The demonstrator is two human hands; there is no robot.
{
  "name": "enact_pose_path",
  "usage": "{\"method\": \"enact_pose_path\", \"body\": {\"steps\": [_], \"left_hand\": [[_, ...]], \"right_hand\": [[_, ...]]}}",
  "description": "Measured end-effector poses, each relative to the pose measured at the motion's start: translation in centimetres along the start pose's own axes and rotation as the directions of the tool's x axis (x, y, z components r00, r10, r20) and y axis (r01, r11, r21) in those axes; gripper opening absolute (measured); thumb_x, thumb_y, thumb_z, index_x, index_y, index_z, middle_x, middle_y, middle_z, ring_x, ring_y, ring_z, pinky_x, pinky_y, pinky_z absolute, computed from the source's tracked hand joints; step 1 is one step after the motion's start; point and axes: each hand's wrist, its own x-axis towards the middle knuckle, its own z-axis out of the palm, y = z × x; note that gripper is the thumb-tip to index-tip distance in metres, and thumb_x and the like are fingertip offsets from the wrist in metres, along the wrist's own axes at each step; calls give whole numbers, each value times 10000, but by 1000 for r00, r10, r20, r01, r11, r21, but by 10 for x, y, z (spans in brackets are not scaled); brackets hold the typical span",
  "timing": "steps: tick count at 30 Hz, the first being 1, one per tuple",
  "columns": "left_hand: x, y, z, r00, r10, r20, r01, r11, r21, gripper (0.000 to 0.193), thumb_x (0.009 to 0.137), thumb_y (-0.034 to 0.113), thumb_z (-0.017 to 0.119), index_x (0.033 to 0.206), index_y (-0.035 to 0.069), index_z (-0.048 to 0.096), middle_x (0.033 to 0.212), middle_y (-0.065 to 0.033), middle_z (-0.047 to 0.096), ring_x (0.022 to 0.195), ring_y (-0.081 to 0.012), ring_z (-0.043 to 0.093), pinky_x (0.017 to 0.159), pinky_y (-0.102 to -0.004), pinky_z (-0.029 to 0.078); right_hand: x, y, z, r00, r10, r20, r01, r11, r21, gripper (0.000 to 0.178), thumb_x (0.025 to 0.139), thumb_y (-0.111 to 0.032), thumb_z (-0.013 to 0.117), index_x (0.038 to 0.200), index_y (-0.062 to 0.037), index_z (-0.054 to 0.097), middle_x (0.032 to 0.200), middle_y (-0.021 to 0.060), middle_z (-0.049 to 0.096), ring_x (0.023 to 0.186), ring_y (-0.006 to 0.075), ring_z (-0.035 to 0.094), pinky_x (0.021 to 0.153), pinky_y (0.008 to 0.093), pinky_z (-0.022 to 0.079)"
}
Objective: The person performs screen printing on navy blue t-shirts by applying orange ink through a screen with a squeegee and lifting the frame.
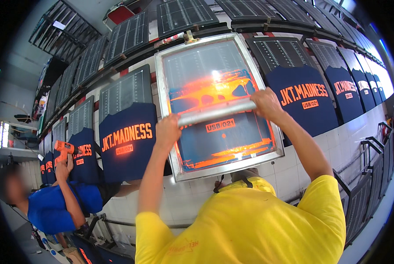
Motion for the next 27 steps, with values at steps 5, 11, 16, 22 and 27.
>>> {"method": "enact_pose_path", "body": {"steps": [5, 11, 16, 22, 27], "left_hand": [[-98, 50, 2, 1000, -2, 24, 4, 995, -97, 337, 692, -56, 612, 1009, 53, 643, 1016, -115, 670, 914, -313, 673, 736, -417, 566], [-149, 71, 13, 995, 70, -64, -76, 992, -99, 356, 673, -66, 635, 1018, 19, 654, 1066, -100, 677, 988, -262, 686, 785, -359, 572], [-135, 56, 31, 977, 153, -148, -159, 987, -29, 373, 665, -62, 653, 1032, -1, 662, 1086, -128, 688, 1040, -254, 681, 826, -332, 568], [-52, 23, 36, 979, 134, -156, -136, 991, -1, 355, 666, -51, 652, 1012, 28, 659, 1064, -123, 691, 974, -272, 697, 787, -345, 572], [25, -3, 37, 996, 63, -68, -64, 998, -12, 331, 667, -33, 650, 986, 54, 664, 1010, -124, 696, 855, -305, 696, 712, -382, 573]], "right_hand": [[-103, -42, -10, 999, 44, -21, -42, 996, 80, 258, 559, -4, 710, 774, -75, 589, 821, 67, 637, 810, 259, 635, 726, 406, 430], [-153, -71, -19, 997, 52, -63, -43, 990, 133, 305, 576, -3, 706, 863, -58, 620, 960, 95, 673, 879, 252, 647, 792, 397, 451], [-146, -57, 9, 995, 27, -93, -19, 997, 80, 328, 564, -24, 707, 877, -30, 609, 988, 112, 669, 883, 261, 636, 784, 397, 458], [-63, -17, 17, 997, -19, -71, 20, 1000, 19, 341, 536, -52, 747, 837, -44, 587, 929, 105, 664, 814, 254, 626, 757, 401, 448], [17, 26, 30, 997, 60, 54, -61, 998, 2, 258, 593, -72, 771, 797, -58, 614, 852, 101, 681, 810, 272, 645, 776, 400, 459]]}}
